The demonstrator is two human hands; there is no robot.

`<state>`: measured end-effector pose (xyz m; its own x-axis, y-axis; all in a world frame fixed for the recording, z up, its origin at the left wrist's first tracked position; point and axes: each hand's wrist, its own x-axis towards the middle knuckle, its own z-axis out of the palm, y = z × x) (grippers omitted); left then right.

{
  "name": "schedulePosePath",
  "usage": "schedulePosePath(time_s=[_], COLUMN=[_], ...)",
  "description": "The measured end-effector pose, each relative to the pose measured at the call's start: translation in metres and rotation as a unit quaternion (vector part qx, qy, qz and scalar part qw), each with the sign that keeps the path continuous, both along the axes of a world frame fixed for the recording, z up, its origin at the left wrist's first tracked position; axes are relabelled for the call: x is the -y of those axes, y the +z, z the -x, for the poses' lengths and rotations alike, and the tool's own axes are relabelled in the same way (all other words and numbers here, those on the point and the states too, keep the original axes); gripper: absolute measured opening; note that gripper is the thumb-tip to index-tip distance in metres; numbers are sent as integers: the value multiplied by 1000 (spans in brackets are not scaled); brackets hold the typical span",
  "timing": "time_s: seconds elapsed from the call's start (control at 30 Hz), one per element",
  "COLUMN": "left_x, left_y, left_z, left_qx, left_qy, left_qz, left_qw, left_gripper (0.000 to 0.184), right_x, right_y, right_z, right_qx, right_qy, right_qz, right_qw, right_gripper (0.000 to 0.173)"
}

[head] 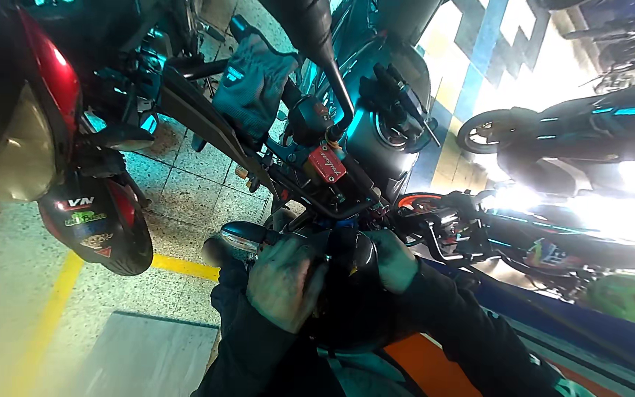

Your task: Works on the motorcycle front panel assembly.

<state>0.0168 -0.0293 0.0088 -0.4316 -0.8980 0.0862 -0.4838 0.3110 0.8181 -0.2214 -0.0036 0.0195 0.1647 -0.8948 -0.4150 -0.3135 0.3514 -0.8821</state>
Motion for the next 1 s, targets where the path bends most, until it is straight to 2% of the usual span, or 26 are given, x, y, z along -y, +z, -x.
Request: schedulePosePath(time_s=[0.03,0.07,0.13,0.2,0.23,0.3,0.33,0.43,0.47,0.53,0.6,0.67,0.7,0.8,0.87,0.93,1.0], left_x=[-1,-1,0,-1,-1,0,0,1,0,-1,-2,-1,-2,-2,-2,-2,-3], left_y=[-1,-1,1,4,5,9,9,7,5,5,6,4,3,5,6,3,3], left_z=[-2,-4,-7,-1,2,1,-1,-2,0,1,1,-1,0,1,0,1,2], left_qx=[-10,-25,-22,4,3,-35,-48,-21,-13,-45,-74,-45,-28,-62,-78,-48,-52], left_qy=[-7,-10,4,24,22,3,3,18,19,9,9,23,28,9,13,29,25], left_qz=[-13,-40,-81,-50,-28,-39,-56,-52,-29,-19,-46,-54,-38,-27,-62,-55,-36], left_qw=[1000,999,996,998,999,999,997,998,999,999,996,997,999,998,995,997,998], left_gripper=[23,32,42,46,40,19,22,39,37,18,24,36,37,19,25,32,20], right_x=[2,4,0,9,12,3,1,14,14,7,0,-1,1,13,14,14,14], right_y=[5,11,3,26,33,10,3,36,37,23,5,-2,6,35,37,36,35], right_z=[-1,-5,-1,-16,-19,-7,-2,-19,-20,-11,-1,2,-3,-20,-21,-20,-19], right_qx=[-27,-53,0,-32,-44,12,25,-81,-92,-77,-54,-30,-39,-83,-82,-79,-79], right_qy=[-1,-4,-5,-29,-32,-7,6,-20,-22,-22,-9,5,-8,-37,-38,-30,-20], right_qz=[-39,-63,-11,-32,-44,25,45,-52,-51,-27,-9,1,-5,-56,-61,-50,-41], right_qw=[999,997,1000,999,998,1000,999,995,994,996,998,1000,999,994,994,995,996], right_gripper=[12,12,12,14,16,12,11,12,11,6,9,16,15,12,12,13,12])
